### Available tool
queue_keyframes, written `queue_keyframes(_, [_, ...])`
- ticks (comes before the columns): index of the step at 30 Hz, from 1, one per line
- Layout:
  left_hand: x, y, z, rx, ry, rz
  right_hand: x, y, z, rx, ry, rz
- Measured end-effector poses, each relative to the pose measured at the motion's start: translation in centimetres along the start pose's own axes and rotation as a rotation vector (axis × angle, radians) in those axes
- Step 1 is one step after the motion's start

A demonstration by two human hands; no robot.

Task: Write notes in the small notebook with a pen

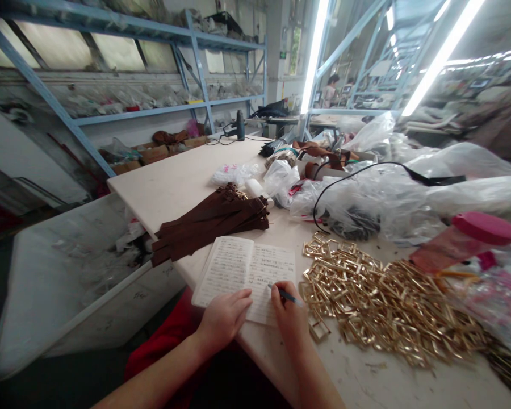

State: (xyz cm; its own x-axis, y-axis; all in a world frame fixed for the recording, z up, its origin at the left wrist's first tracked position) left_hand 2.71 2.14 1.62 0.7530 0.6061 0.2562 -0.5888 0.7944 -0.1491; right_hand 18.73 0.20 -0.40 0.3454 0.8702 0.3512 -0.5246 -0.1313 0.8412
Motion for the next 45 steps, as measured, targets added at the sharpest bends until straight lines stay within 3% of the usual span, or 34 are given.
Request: queue_keyframes(45, [0.02,0.16,0.03,-0.005,-0.004,0.013,-0.01,-0.08,-0.16,0.015,0.017,-0.004])
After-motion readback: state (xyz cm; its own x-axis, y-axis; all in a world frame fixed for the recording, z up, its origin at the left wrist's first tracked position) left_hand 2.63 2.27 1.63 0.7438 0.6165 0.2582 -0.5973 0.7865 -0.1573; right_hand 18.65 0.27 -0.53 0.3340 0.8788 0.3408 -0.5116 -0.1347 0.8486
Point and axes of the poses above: each hand's wrist, its own x-axis towards the middle knuckle, its own z-axis out of the back of the hand, y = z × x, the point moved 7 cm from there along x, towards the middle knuckle, and after that the axes turned 6 degrees about y, right-handed, at the moved point
